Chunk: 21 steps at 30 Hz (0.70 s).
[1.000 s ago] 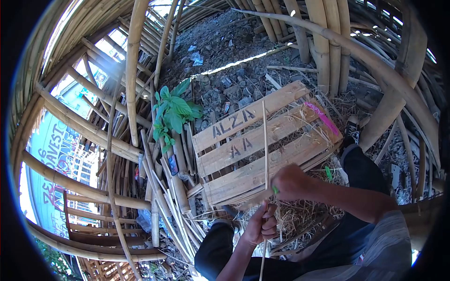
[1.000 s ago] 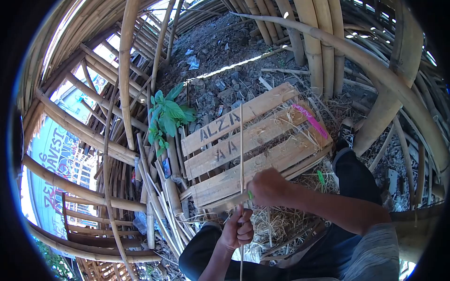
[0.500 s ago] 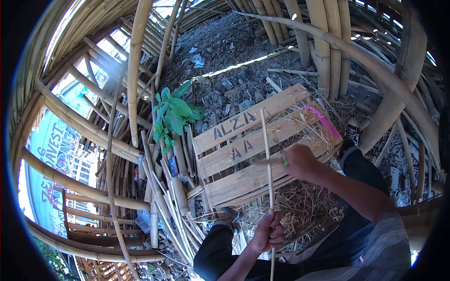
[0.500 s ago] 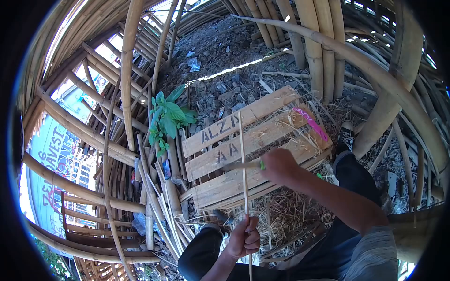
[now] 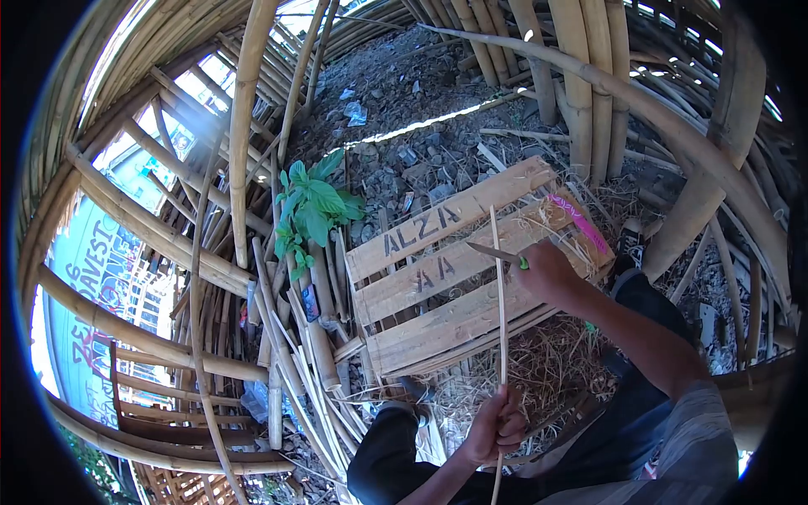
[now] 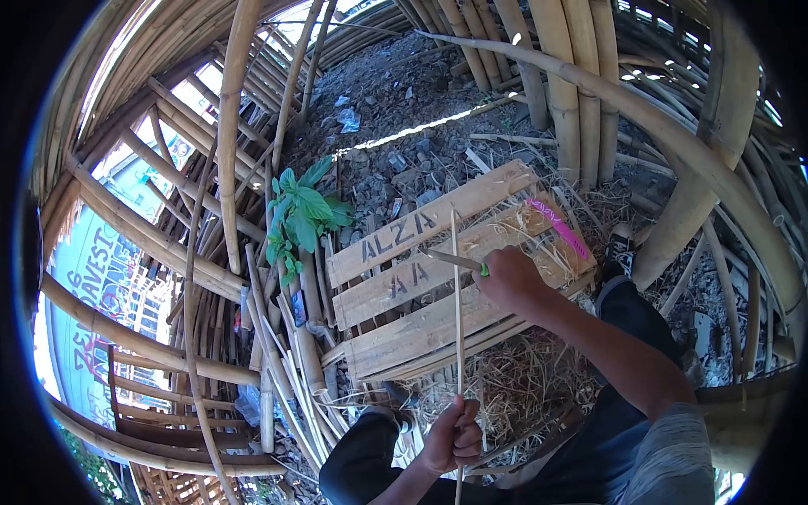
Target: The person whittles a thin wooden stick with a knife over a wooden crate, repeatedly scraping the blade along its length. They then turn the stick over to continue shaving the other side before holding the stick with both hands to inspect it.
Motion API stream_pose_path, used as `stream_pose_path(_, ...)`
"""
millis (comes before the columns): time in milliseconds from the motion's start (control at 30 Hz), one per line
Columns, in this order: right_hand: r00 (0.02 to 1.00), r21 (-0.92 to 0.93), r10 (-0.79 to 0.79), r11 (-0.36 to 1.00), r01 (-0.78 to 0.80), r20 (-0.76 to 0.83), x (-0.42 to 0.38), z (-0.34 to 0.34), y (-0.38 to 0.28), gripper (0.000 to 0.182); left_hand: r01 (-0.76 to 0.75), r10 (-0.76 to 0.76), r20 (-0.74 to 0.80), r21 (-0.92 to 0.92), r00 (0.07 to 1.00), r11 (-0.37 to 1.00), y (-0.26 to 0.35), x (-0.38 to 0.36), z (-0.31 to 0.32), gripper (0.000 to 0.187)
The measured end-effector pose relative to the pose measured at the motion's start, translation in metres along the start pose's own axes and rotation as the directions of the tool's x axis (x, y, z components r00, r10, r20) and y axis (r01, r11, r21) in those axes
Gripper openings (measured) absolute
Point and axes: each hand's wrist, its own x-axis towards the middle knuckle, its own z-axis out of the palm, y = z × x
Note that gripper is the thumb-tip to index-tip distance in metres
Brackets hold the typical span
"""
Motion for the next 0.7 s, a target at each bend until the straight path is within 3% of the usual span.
stream_pose_path(67,0.998,0.082,0.002,0.997,-0.007,0.063,-0.005,0.003,-0.002,0.022,0.004,-0.003,-0.019,0.017,1.000,1.000,0.003,0.003,0.001,0.040)
stream_pose_path(100,0.953,0.146,0.034,0.986,-0.082,0.300,-0.012,-0.006,-0.018,0.021,-0.017,0.017,-0.007,-0.007,1.000,1.000,0.008,0.003,0.000,0.040)
stream_pose_path(133,0.951,0.147,0.029,0.986,-0.077,0.307,-0.022,0.004,-0.028,0.021,-0.038,0.038,-0.001,-0.035,0.999,0.999,0.012,0.003,-0.001,0.040)
stream_pose_path(200,0.956,0.128,-0.247,0.965,0.228,0.157,-0.043,0.018,-0.045,0.023,-0.059,0.059,-0.029,0.009,0.998,0.998,0.014,0.000,-0.003,0.041)
stream_pose_path(233,0.957,0.134,-0.245,0.965,0.225,0.157,-0.043,0.015,-0.042,0.023,-0.047,0.047,0.006,-0.033,0.999,0.998,0.012,-0.002,-0.003,0.041)
stream_pose_path(300,0.882,0.092,-0.417,0.909,0.407,0.219,-0.034,-0.008,-0.041,0.019,-0.026,0.031,0.072,-0.067,0.997,0.997,0.009,-0.005,-0.001,0.041)
stream_pose_path(333,0.884,0.095,-0.415,0.910,0.404,0.216,-0.028,-0.008,-0.035,0.019,-0.023,0.027,0.068,-0.064,0.997,0.998,0.007,-0.006,-0.002,0.041)
stream_pose_path(400,0.972,0.048,-0.192,0.981,0.187,0.133,-0.012,-0.009,-0.015,0.017,0.019,-0.007,0.168,-0.068,0.986,0.997,0.004,-0.006,-0.004,0.040)
stream_pose_path(467,0.990,0.100,0.121,0.987,-0.127,0.067,0.012,-0.025,0.009,0.020,0.047,-0.028,0.205,-0.089,0.978,0.995,0.003,-0.005,-0.002,0.039)
stream_pose_path(500,0.991,0.096,0.123,0.987,-0.128,0.061,0.014,-0.023,0.021,0.020,0.070,-0.049,0.210,-0.090,0.976,0.993,0.000,-0.003,-0.001,0.039)
stream_pose_path(567,0.960,-0.111,-0.072,0.993,0.042,-0.272,0.021,-0.022,0.034,0.015,0.082,-0.062,0.158,-0.124,0.986,0.989,-0.002,-0.001,0.003,0.042)
stream_pose_path(600,0.959,-0.117,-0.080,0.992,0.050,-0.272,0.018,-0.021,0.029,0.015,0.076,-0.055,0.165,-0.124,0.985,0.989,-0.001,0.001,0.002,0.042)
stream_pose_path(667,0.988,0.105,-0.093,0.991,0.080,0.124,-0.004,-0.008,0.004,0.012,0.049,0.018,0.274,-0.236,0.961,0.970,0.005,0.000,-0.002,0.041)
stream_pose_path(700,0.952,0.144,-0.219,0.971,0.191,0.216,-0.017,0.002,-0.007,0.010,0.034,0.066,0.320,-0.299,0.945,0.954,0.012,-0.001,-0.002,0.040)
